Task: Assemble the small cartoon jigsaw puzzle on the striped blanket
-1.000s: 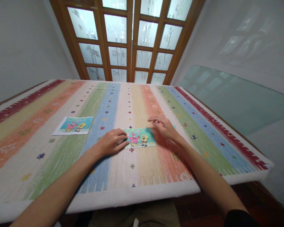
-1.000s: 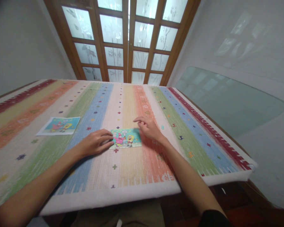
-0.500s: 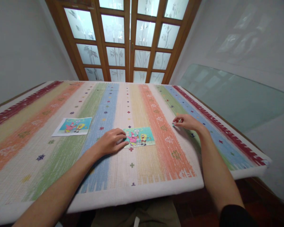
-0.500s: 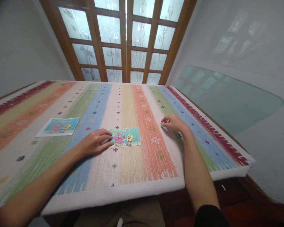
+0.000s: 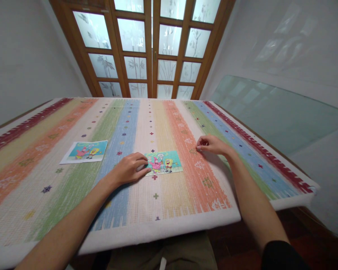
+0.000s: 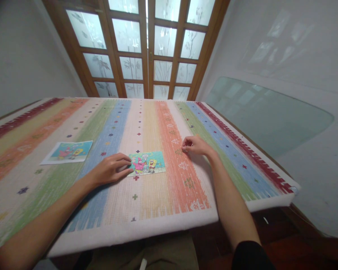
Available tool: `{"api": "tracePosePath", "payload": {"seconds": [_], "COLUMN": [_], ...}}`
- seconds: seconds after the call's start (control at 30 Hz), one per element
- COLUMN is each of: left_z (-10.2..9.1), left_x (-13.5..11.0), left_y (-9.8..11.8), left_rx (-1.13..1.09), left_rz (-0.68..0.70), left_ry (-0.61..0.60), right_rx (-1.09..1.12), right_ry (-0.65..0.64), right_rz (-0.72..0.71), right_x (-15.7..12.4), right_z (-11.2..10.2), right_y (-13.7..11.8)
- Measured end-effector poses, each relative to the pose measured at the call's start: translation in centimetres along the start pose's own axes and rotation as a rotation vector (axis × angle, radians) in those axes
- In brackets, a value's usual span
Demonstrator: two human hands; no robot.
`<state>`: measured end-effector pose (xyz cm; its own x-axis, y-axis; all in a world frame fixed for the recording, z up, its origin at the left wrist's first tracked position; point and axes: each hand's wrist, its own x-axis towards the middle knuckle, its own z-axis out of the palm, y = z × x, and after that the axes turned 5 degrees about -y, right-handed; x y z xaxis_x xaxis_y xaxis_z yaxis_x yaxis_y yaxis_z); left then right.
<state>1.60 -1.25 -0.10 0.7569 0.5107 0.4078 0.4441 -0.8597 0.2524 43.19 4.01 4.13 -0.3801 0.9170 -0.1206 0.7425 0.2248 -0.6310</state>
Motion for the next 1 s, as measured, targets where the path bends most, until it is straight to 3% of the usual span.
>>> {"api": "tracePosePath", "payload": {"seconds": [0.17,0.47,0.57,0.7,1.0], "left_z": [0.1,-0.1,-0.1,-0.2,-0.1], "left_x": [0.1,0.2,0.3,0.4,0.4], "left_y": [0.0,0.3,0.4,0.5,0.5], "left_rx": [-0.001,0.008,0.007,-0.003,-0.003], "left_rz": [0.009,0.023,0.024,0.026,0.033], "left_ry": [0.005,0.011,0.014,0.017,0.024], "right_rx": [0.239,0.017,-0.017,-0.058,-0.157], "right_ry": [-0.024,-0.119,-0.108,-0.039,-0.094], "right_rz": [-0.08,-0.504,-0.546,-0.484,-0.472], "right_x": [1.2,2.2,2.1,1.7,1.4], "right_z": [3.5,9.5,9.9,9.4,9.8], "right_y": [-3.1,-8.4,-8.8,-8.6,-8.7]}}
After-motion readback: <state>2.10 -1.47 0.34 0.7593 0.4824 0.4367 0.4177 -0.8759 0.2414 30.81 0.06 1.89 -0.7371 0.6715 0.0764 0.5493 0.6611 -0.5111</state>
